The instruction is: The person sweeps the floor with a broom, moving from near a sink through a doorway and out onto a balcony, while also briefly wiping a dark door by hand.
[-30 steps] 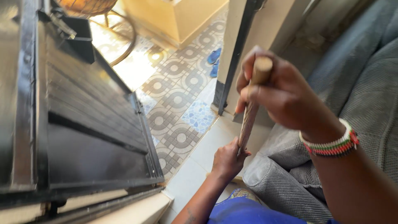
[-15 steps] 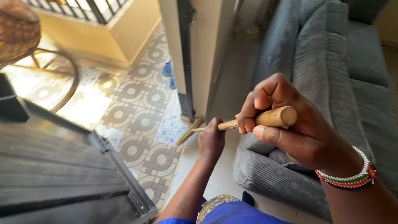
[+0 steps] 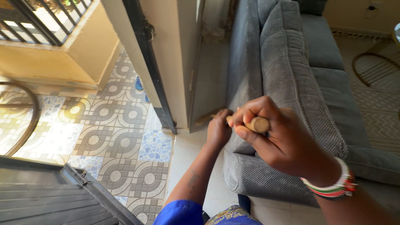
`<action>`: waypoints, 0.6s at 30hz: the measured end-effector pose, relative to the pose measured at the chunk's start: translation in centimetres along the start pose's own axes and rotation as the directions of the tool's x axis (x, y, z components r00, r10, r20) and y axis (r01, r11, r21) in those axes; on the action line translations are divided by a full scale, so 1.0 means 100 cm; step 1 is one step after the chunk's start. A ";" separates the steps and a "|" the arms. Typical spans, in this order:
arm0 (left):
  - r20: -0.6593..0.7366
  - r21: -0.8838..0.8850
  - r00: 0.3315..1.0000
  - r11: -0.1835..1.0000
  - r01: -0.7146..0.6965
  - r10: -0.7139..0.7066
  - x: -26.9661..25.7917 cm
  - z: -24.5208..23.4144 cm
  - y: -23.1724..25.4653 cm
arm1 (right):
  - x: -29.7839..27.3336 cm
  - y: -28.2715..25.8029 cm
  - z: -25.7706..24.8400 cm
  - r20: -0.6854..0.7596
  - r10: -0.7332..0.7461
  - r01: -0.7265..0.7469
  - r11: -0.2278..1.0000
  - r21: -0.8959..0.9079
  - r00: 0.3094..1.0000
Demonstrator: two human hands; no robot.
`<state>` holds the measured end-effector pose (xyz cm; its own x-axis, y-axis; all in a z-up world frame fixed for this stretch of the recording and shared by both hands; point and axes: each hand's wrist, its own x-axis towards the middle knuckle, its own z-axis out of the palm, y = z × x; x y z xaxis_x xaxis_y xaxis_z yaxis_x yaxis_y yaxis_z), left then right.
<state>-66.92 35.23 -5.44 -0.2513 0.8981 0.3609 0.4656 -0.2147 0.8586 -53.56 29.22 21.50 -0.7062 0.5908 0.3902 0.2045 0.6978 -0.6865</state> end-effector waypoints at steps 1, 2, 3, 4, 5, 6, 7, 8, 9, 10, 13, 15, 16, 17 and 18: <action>-0.004 0.012 1.000 1.000 -0.007 0.007 0.006 0.004 -0.010 | 0.001 0.008 0.006 -0.022 0.022 -0.022 1.000 -0.001 1.000; -0.008 0.024 1.000 1.000 -0.013 0.013 0.010 0.008 -0.022 | 0.002 0.018 0.012 -0.045 0.044 -0.044 0.999 -0.002 0.998; -0.016 0.039 1.000 0.999 -0.016 0.017 0.012 0.011 -0.035 | 0.003 0.030 0.020 -0.053 0.089 -0.090 0.996 -0.012 0.995; 0.042 0.016 0.998 0.999 0.047 -0.048 0.012 0.016 -0.048 | 0.004 0.043 0.028 -0.062 0.133 -0.135 0.991 -0.022 0.989; 0.104 0.000 0.988 0.994 0.114 -0.113 0.009 0.018 -0.061 | 0.006 0.055 0.039 -0.057 0.105 -0.106 0.994 -0.019 0.993; 0.165 -0.010 0.970 0.984 0.181 -0.177 0.001 0.020 -0.070 | 0.005 0.064 0.050 -0.052 0.076 -0.077 0.997 -0.016 0.996; 0.195 -0.158 0.973 0.975 0.155 -0.123 -0.009 0.021 -0.075 | 0.002 0.071 0.061 -0.029 0.089 -0.090 0.994 -0.065 0.996; 0.216 -0.303 0.974 0.944 0.131 -0.066 -0.020 0.021 -0.076 | 0.000 0.073 0.073 -0.007 0.102 -0.102 0.988 -0.113 0.995; 0.228 -0.441 0.974 0.890 0.112 -0.009 -0.027 0.018 -0.075 | 0.000 0.072 0.082 0.018 0.118 -0.114 0.981 -0.160 0.993; 0.257 -0.436 0.965 0.886 0.159 -0.047 -0.025 0.011 -0.073 | 0.003 0.071 0.085 0.014 0.107 -0.103 0.980 -0.169 0.994; 0.294 -0.388 0.949 0.893 0.226 -0.113 -0.020 -0.014 -0.054 | 0.019 0.054 0.080 -0.005 0.054 -0.053 0.975 -0.216 0.999; 0.267 -0.305 0.960 0.937 0.169 -0.086 -0.024 -0.035 -0.033 | 0.035 0.035 0.073 -0.043 -0.009 -0.003 0.963 -0.269 0.999; 0.265 -0.271 0.954 0.939 0.210 -0.137 -0.029 -0.043 -0.023 | 0.042 0.026 0.069 -0.037 -0.011 0.002 0.970 -0.243 0.999; 0.254 -0.237 0.949 0.939 0.249 -0.187 -0.036 -0.052 -0.015 | 0.050 0.017 0.066 -0.029 -0.022 0.015 0.976 -0.217 0.999; 0.241 -0.204 0.941 0.936 0.287 -0.236 -0.040 -0.061 -0.008 | 0.058 0.009 0.063 -0.020 -0.033 0.028 0.981 -0.190 0.999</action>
<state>-71.40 29.44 -5.34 -0.1421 0.9886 0.0490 0.1905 -0.0213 0.9815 -61.70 30.73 19.26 -0.6986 0.5757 0.4249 0.3098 0.7786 -0.5457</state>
